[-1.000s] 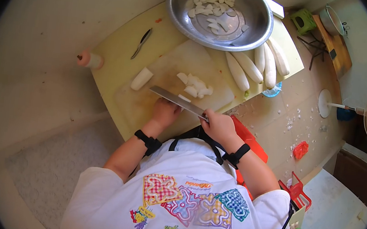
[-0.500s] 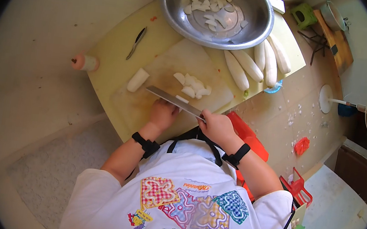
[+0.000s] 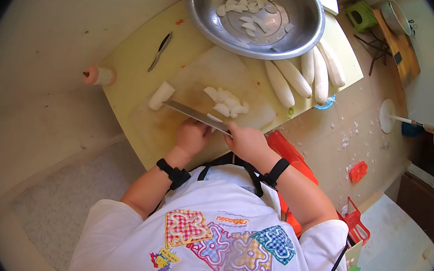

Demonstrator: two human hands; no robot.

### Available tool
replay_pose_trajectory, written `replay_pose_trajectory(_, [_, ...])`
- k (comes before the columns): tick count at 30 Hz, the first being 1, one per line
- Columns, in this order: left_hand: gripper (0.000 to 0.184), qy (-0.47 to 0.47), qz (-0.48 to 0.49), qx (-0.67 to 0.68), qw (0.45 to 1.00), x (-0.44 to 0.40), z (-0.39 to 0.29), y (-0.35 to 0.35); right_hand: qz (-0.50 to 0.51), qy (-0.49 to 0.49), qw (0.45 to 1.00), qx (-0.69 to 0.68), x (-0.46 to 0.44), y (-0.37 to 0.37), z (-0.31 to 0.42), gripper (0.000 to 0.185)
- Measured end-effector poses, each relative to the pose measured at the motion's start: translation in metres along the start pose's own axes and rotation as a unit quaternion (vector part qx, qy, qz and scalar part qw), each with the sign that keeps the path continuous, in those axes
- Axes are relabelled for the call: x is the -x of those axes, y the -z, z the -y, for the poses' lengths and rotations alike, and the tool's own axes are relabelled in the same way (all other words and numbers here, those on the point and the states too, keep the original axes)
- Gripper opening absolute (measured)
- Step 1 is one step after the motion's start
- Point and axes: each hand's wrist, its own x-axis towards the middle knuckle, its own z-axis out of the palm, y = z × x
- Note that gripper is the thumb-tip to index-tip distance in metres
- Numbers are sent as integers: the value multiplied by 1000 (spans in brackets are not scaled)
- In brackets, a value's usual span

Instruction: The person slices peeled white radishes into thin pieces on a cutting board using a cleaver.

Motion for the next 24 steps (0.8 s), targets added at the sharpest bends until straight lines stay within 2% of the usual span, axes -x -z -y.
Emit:
replay_pose_trajectory(8, [11, 12, -12, -15, 1000, 0, -5, 1, -6, 3, 1000, -19, -1, 4, -1, 27])
replay_pose_trajectory(11, [11, 44, 29, -31, 998, 1, -8, 3, 3, -1, 1000, -19, 3, 7, -4, 26])
replay_pose_trajectory(17, [10, 62, 0, 1, 998, 4, -11, 0, 25, -13, 1000, -7, 42, 29, -28, 24])
replay_pose_trajectory(24, [11, 82, 22, 2, 996, 0, -12, 2, 24, -5, 999, -26, 32, 21, -32, 24])
